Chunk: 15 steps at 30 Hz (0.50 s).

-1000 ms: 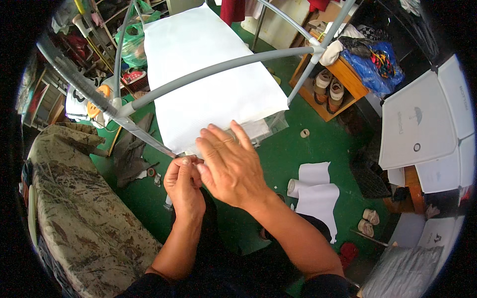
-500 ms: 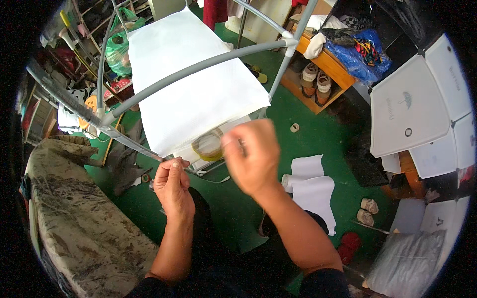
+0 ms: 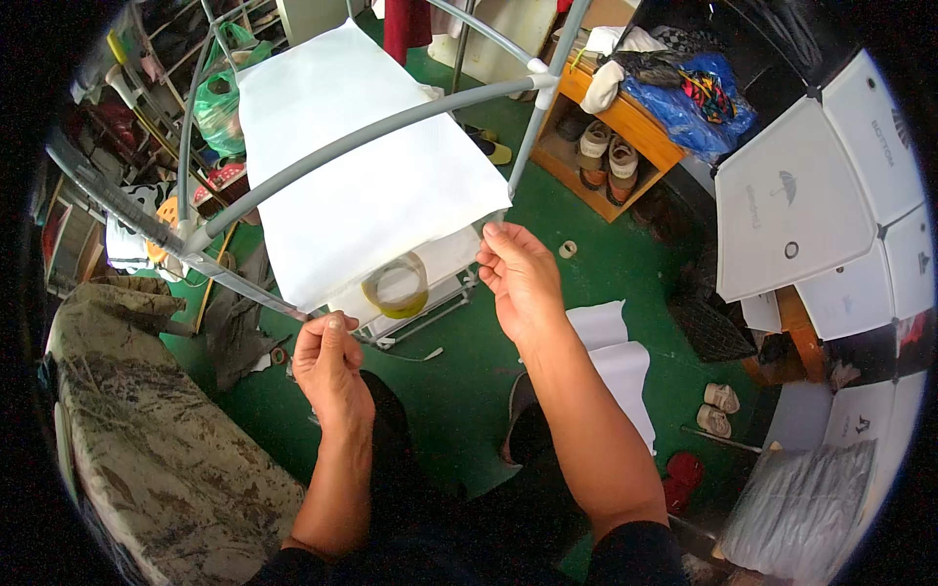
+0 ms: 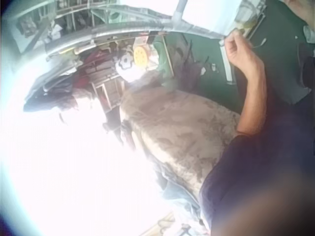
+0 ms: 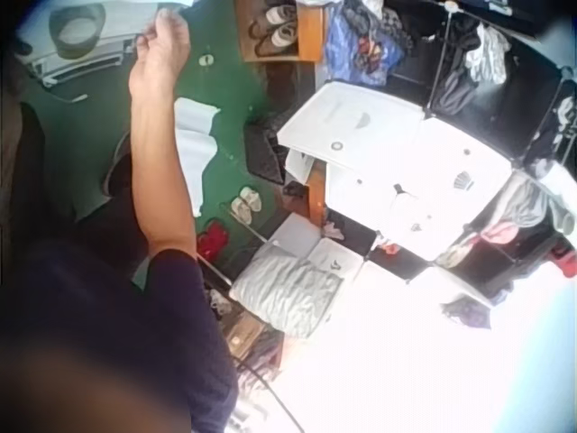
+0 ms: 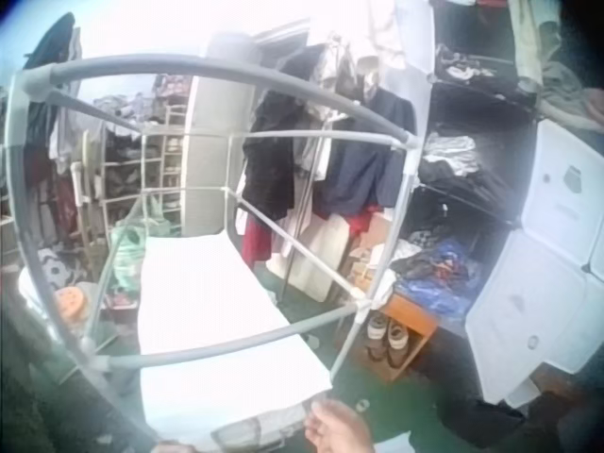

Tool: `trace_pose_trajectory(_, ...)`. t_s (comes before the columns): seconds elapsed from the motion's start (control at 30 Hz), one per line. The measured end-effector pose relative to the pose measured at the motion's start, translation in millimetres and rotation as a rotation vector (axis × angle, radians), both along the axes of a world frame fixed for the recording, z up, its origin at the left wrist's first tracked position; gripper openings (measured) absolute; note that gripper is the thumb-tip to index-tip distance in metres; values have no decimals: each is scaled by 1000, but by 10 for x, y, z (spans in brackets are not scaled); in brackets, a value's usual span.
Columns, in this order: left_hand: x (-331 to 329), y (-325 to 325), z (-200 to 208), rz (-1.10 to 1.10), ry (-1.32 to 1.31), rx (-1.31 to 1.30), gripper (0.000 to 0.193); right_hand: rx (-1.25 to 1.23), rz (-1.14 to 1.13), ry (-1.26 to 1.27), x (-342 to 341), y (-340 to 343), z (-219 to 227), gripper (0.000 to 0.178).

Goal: The person is assembling a metal frame by attaching a white sheet to it. They use a utility knife to trim the sheet and yellow tape to secure it to the frame. The person adjusts the sheet and applies tape to ensure it is firmly attached.

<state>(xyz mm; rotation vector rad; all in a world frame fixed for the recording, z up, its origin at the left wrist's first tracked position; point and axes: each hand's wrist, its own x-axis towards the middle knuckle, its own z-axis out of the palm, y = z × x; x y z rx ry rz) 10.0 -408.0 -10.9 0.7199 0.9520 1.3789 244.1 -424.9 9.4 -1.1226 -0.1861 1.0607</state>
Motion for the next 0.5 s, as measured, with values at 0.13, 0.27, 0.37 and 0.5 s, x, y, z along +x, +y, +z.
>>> trace_pose_trajectory(0.13,1,7,-25,9,12,18,12,9,-2,23,11,20,-52,12)
trace_pose_trajectory(0.27,8,8,-33,13,16,23,13,-31,-16,-8,24,37,-87,15)
trace_pose_trajectory(0.37,-2,12,-47,13,18,18,12,-71,-31,-48,40,66,-92,16)
trace_pose_trajectory(0.5,0,15,-57,22,34,12,12,-75,-54,-90,-1,106,-98,16)
